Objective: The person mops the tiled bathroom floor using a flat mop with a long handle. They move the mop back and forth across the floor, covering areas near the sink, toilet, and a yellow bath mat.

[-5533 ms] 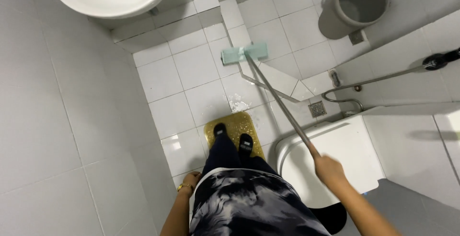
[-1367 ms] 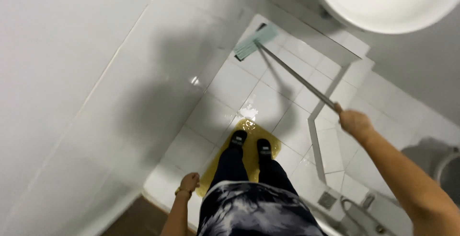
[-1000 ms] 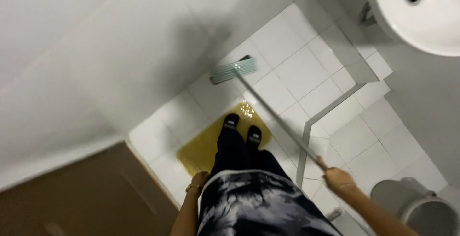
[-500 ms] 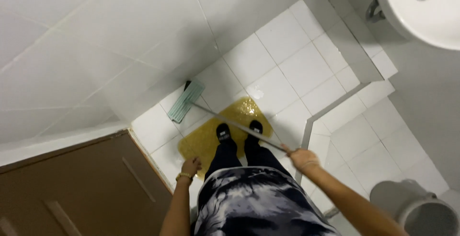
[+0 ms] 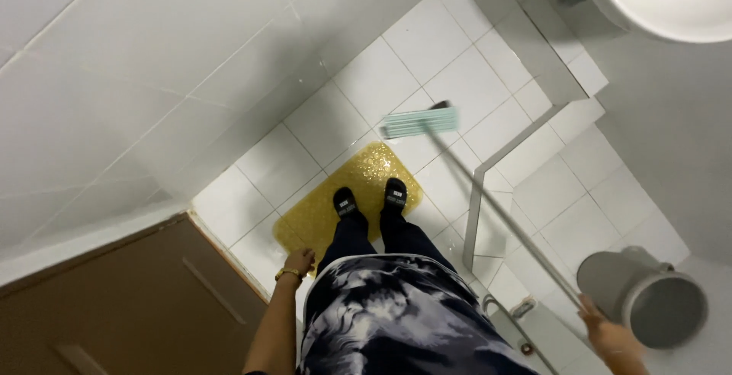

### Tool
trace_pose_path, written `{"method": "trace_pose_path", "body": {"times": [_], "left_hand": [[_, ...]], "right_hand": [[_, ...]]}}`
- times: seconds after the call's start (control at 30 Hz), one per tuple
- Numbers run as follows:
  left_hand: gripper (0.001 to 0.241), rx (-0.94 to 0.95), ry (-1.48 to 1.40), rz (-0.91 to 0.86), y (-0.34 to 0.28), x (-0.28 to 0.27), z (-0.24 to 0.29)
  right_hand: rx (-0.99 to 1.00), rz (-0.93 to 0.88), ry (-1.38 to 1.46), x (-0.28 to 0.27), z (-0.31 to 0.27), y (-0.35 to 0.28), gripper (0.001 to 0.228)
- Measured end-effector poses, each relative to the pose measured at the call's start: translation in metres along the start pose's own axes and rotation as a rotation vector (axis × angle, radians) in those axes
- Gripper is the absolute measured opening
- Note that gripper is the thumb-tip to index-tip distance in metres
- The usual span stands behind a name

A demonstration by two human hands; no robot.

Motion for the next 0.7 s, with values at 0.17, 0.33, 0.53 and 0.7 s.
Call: {"method": "trace_pose_path", "body": {"times": [0.17,0.33,0.53,0.7], "left_hand": [[0.046,0.097,0.131,-0.009,-0.003,-0.019,0.049],[0.046,0.106,0.007,0.012,-0.013,-0.035,0.059],[0.033,0.046,-0.021,0.018,-0.014,-0.048,0.006],[0.050,-0.111,-0.062,0.014,-0.014,-0.059,-0.050]], "right_hand": [[0.183,-0.046,0.155,-0.036,-0.022,-0.022,0.061],[0.186,0.109,0.405,-0.102,-0.110,-0.027,0.076],[0.017,0.057,0.814,-0.141,-0.236,-0.032,0.064],[-0.071,-0.027,0.709,-0.123,-0.269,-0.096,0.072]]}}
Point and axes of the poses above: each hand's wrist, its own y-axis towards the middle knuckle, its own x-axis out of the palm, z = x × y, the point moved 3 cm from there along y, towards the middle knuckle, and after that the axes turned 7 degrees about -y, right-handed, at the moved point
